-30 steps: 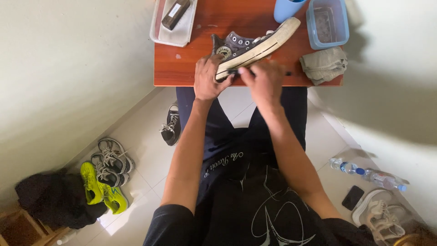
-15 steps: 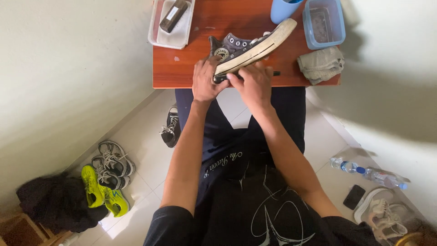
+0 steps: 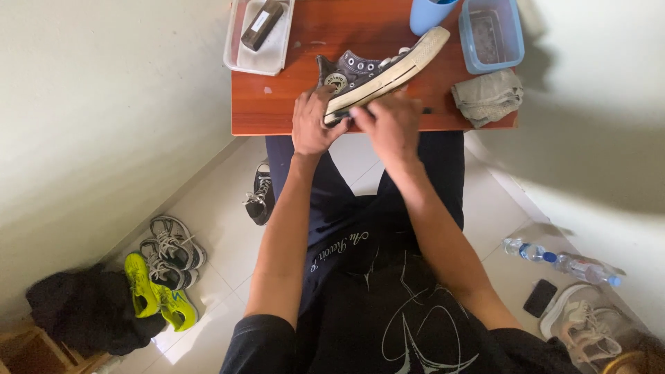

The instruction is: Restoring or repairing a sneaker by applying a substance to the rubber midsole using a brush and a small tool.

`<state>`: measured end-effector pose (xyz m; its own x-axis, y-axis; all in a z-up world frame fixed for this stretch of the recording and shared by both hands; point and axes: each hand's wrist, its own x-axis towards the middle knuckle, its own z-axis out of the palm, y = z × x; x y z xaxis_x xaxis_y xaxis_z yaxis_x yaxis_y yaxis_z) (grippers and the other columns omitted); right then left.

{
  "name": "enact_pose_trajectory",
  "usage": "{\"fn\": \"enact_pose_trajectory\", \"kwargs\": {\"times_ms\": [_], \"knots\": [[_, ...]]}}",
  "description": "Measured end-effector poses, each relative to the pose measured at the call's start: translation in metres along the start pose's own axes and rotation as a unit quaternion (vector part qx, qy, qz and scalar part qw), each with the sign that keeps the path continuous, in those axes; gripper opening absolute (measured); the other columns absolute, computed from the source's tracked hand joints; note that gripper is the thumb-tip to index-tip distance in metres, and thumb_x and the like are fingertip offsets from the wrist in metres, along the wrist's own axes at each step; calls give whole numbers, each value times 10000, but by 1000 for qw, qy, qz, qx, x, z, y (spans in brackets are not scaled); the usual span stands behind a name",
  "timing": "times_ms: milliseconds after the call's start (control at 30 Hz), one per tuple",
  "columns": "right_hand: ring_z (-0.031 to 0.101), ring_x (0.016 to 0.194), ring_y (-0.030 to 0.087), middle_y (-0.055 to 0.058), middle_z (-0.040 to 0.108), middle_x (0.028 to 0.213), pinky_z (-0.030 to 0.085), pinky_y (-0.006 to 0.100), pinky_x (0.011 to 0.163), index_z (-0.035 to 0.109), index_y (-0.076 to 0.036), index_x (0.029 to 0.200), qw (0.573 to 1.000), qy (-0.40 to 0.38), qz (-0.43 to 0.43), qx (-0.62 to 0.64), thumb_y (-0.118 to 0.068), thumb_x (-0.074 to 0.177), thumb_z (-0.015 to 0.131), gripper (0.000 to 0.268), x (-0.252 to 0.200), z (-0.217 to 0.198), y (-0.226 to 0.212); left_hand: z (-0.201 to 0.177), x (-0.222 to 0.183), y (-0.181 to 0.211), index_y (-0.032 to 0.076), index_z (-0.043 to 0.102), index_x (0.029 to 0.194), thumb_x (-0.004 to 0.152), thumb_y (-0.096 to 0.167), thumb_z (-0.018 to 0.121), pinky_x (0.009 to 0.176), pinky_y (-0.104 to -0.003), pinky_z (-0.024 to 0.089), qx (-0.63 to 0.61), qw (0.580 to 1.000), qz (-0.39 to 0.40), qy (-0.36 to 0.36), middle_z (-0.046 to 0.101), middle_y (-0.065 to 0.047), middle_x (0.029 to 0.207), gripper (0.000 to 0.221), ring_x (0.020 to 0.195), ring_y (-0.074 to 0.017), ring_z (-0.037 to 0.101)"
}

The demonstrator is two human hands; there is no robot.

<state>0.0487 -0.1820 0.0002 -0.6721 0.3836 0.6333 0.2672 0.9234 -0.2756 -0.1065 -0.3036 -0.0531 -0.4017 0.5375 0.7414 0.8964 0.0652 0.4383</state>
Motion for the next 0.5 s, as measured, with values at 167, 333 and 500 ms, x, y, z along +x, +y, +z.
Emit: {"fn": "enact_pose_trajectory", "kwargs": {"times_ms": [167,333,500], "knots": [[570,762,254,10,555,643,382,413,796,575,-205,711,997,-3,54,-61,-558,971,721,462,-16,10,31,2,-4,1,154,640,1083,861,556,781,857,-397,529,8,1000,-9,2,715,20,1155,480,1041,-231,652],[588,787,256,19,587,673,393,412,776,573,-208,709,1000,3,19,-23,-544,887,765,425,-13,17,0,-3,1,6,145,623,1100,857,533,793,847,-388,531,14,1000,-5,-9,709,2,1159,488,1057,-246,648],[546,761,250,11,537,633,373,397,766,548,-179,695,997,-13,57,-48,-508,970,748,473,-18,5,35,0,-1,2,160,636,1092,855,525,798,829,-384,536,15,1000,-6,2,715,28,1158,464,1066,-224,650]]}}
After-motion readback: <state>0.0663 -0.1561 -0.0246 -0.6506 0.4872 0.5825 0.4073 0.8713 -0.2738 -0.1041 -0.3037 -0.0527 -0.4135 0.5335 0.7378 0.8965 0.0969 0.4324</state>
